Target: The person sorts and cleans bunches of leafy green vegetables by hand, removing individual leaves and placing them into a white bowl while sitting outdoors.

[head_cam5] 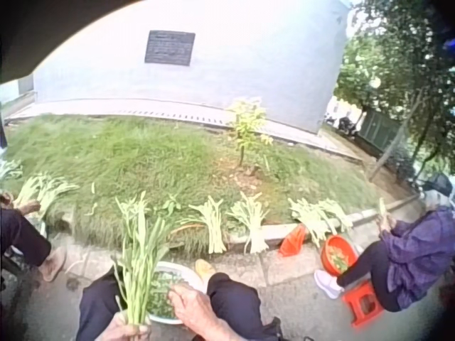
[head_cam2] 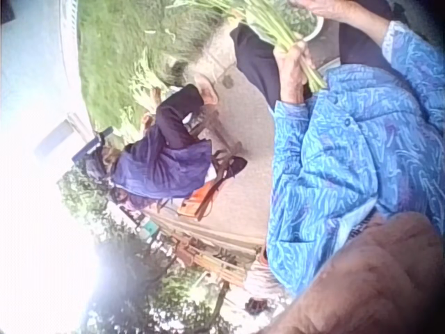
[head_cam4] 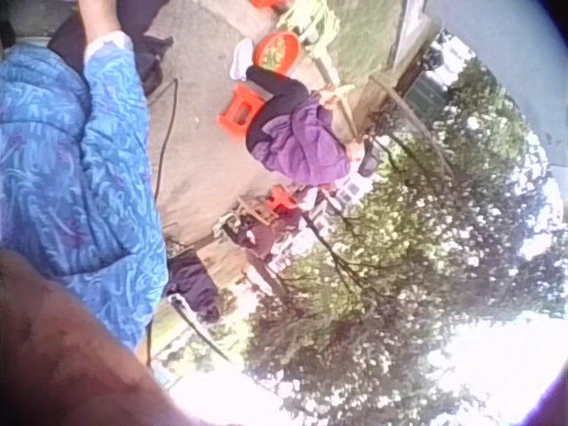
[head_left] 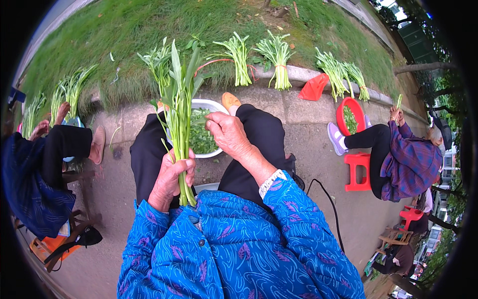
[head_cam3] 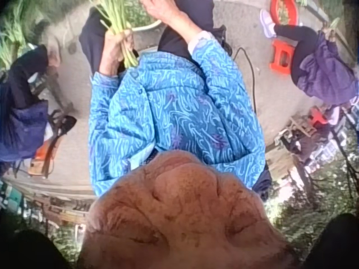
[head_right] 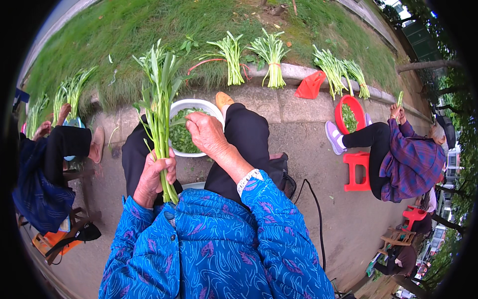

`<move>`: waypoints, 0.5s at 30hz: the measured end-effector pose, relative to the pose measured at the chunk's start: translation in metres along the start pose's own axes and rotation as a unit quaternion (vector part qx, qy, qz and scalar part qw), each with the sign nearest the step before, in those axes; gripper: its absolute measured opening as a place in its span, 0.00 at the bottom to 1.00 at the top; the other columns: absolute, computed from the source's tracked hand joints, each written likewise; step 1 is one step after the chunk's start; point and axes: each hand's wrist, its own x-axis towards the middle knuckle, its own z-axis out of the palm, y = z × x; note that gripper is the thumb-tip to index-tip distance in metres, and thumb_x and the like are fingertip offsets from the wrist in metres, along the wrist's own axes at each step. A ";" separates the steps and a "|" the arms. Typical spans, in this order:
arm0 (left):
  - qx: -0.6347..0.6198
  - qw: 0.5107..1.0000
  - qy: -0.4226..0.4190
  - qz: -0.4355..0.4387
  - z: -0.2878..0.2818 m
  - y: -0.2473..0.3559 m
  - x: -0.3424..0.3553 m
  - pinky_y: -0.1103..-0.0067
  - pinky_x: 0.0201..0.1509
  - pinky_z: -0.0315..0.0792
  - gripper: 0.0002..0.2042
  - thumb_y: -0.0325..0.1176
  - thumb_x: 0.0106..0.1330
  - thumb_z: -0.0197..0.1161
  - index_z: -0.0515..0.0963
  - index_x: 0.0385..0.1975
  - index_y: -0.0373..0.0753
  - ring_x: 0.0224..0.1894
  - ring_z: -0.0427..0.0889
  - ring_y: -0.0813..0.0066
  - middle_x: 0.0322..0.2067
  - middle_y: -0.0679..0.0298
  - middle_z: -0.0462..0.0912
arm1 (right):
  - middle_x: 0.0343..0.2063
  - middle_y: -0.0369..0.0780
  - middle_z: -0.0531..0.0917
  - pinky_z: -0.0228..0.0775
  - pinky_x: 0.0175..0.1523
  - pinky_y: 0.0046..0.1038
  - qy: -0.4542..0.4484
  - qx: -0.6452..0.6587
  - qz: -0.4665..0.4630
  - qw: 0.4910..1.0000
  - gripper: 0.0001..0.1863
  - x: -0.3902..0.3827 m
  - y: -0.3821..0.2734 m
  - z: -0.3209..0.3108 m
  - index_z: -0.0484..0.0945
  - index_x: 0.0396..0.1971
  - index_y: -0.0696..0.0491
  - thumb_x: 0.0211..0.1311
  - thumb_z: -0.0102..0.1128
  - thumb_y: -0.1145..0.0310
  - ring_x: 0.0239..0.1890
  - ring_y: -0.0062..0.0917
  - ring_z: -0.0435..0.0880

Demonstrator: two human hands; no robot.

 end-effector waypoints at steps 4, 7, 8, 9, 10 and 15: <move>0.001 1.000 0.005 0.000 0.000 0.001 0.000 0.82 0.15 0.67 0.10 0.27 0.58 0.60 0.71 0.39 0.37 0.13 0.69 0.80 0.19 0.65 0.71 | 0.28 0.45 0.84 0.74 0.38 0.31 -0.001 -0.011 -0.010 1.000 0.09 0.001 0.002 0.002 0.81 0.37 0.60 0.62 0.54 0.74 0.32 0.35 0.85; 0.000 1.000 0.002 0.002 -0.001 0.000 0.001 0.82 0.15 0.67 0.10 0.28 0.59 0.60 0.71 0.39 0.37 0.13 0.69 0.80 0.19 0.65 0.71 | 0.28 0.45 0.84 0.75 0.38 0.31 -0.002 -0.021 -0.009 1.000 0.08 0.002 0.002 0.002 0.81 0.37 0.60 0.61 0.53 0.75 0.33 0.36 0.85; -0.001 1.000 0.000 0.002 -0.001 0.000 0.001 0.82 0.15 0.67 0.10 0.28 0.59 0.60 0.71 0.39 0.37 0.13 0.69 0.80 0.19 0.65 0.71 | 0.28 0.45 0.84 0.75 0.38 0.32 -0.002 -0.027 -0.009 1.000 0.08 0.002 0.001 0.001 0.81 0.36 0.60 0.61 0.53 0.75 0.33 0.36 0.85; 0.001 1.000 0.000 0.002 -0.001 0.000 0.001 0.82 0.15 0.67 0.11 0.28 0.59 0.61 0.71 0.39 0.37 0.13 0.69 0.80 0.19 0.66 0.71 | 0.28 0.45 0.84 0.75 0.38 0.32 -0.003 -0.033 -0.010 0.999 0.08 0.003 0.001 0.001 0.81 0.36 0.59 0.61 0.53 0.75 0.33 0.37 0.85; 0.003 1.000 0.001 0.002 -0.001 0.000 0.001 0.82 0.15 0.67 0.11 0.28 0.59 0.61 0.71 0.39 0.36 0.12 0.69 0.80 0.19 0.66 0.71 | 0.28 0.45 0.84 0.75 0.38 0.33 -0.004 -0.039 -0.012 0.999 0.08 0.003 0.000 0.001 0.81 0.36 0.59 0.61 0.54 0.74 0.33 0.37 0.85; 0.020 1.000 0.006 0.013 -0.002 -0.002 0.001 0.82 0.15 0.67 0.11 0.27 0.59 0.64 0.71 0.39 0.37 0.12 0.69 0.80 0.18 0.67 0.71 | 0.29 0.46 0.84 0.75 0.38 0.37 0.000 -0.089 -0.019 0.996 0.08 0.002 -0.002 0.000 0.81 0.35 0.57 0.60 0.56 0.72 0.33 0.42 0.84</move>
